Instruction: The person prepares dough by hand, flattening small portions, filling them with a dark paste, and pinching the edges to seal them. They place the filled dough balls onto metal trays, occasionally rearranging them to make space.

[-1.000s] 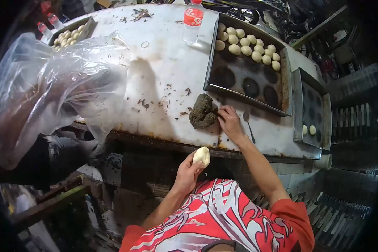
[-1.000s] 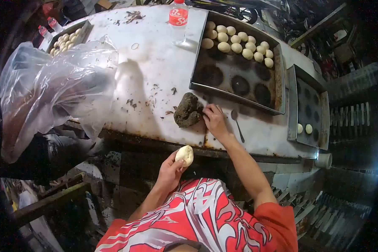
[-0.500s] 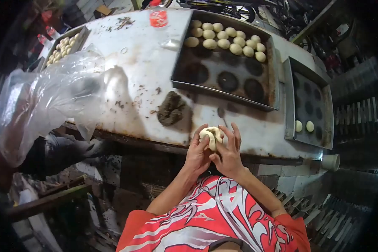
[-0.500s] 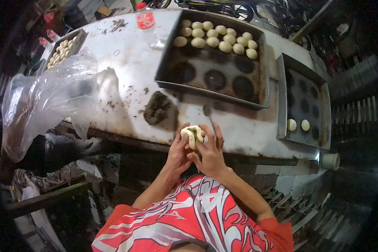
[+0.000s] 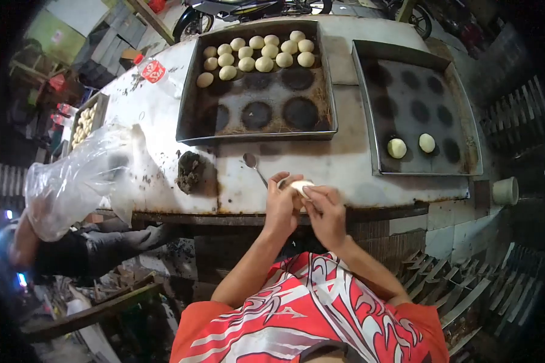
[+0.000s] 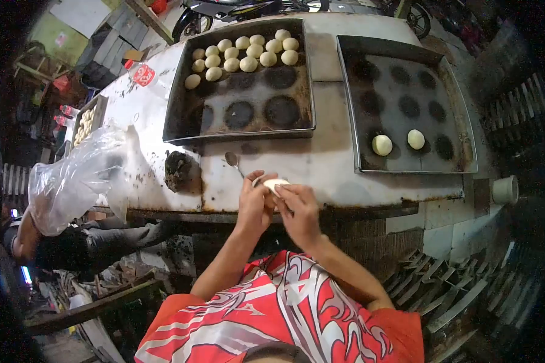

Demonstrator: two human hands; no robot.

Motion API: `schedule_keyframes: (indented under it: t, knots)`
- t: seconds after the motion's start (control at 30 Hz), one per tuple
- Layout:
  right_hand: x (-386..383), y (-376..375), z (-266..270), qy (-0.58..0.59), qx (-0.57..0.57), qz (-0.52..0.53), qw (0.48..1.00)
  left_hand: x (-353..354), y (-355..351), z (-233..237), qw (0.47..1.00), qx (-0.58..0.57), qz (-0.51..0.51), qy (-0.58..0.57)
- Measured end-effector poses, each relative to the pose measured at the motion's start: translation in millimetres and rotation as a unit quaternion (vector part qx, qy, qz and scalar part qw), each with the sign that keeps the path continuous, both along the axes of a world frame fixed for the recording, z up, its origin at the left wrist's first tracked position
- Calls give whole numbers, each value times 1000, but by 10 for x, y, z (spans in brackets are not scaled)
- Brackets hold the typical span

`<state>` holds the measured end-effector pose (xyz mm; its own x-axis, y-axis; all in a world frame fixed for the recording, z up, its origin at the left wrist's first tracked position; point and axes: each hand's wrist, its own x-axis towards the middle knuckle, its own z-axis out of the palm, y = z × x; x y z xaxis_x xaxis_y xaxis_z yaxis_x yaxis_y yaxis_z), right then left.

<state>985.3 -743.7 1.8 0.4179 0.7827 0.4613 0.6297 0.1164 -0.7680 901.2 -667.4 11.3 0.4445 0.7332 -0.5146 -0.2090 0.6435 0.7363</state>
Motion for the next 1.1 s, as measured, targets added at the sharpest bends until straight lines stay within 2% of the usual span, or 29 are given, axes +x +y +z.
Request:
schedule_keyframes:
  t: [0.07,0.1,0.13,0.17,0.2,0.23,0.27,0.33,0.37,0.4,0.47,0.5,0.53,0.57,0.6,0.67,0.73,0.77,0.83,0.87,0.93,0.97,1.0,1.03,1.07,1.1]
  knots:
    - [-135,-92,-210,-25,35,-8,999,192,89,-206,987,20,148,-57]
    - [-166,-178,-289,114,-9,15,993,267,91,-216,986,71,140,-57]
    - [-156,-201,-362,250,-50,37,966,299,145,-287,986,72,139,-58]
    - [6,-179,-441,196,-54,33,978,291,212,-463,937,341,58,43]
    - [135,-135,-348,151,-96,30,983,259,295,-683,803,579,-27,139]
    - [281,-42,-467,25,-87,-31,995,190,456,-1019,728,645,-156,170]
    - [378,102,-575,-102,-75,-92,988,149,480,-934,728,647,-156,165]
    - [422,492,-540,-47,-100,-170,979,53,512,-495,602,694,-282,275]
    - [384,704,-606,17,-83,-157,984,-61,583,-292,660,653,-297,221]
    - [256,872,-788,155,-79,-97,980,-211,677,-101,663,652,-298,216]
    - [-208,938,-1436,117,-37,-80,989,-565,907,224,778,563,-264,88]
    - [-385,786,-1201,-47,-97,-56,993,-766,1047,328,795,547,-251,75]
    - [-489,677,-876,-211,-151,-29,965,-956,1222,420,810,533,-237,62]
    - [-430,604,-785,-216,-150,-25,965,-1134,1409,511,807,546,-211,76]
    - [-251,456,-727,-231,-163,-27,959,-1275,1653,451,779,593,-183,94]
    - [73,243,-670,-259,-189,-32,947,-1462,2073,518,778,586,-166,151]
    - [310,628,-632,-271,-234,-142,923,-1468,2468,555,727,634,-164,207]
    - [324,850,-655,-272,-231,-140,924,-1397,2702,472,719,641,-158,218]
    - [165,1122,-879,-128,-254,-209,936,-1151,3132,300,713,629,-176,256]
    - [32,1076,-1178,-195,-117,-201,953,-957,3329,269,712,613,-193,281]
    - [-368,887,-620,-123,-143,-81,979,-584,3718,-38,665,652,-170,322]
    - [-329,741,-595,-127,-138,-94,978,-446,3826,-135,648,669,-165,325]
    - [-226,536,-585,-173,-138,-72,973,-314,3909,-234,631,685,-161,327]
    - [-96,341,-577,-217,-141,-51,965,-200,3996,-368,588,704,-161,363]
    - [97,254,-676,-230,-172,-92,954,-130,4002,-374,551,712,-193,391]
    - [234,351,-702,-234,-157,-143,949,-37,4023,-433,543,686,-219,431]
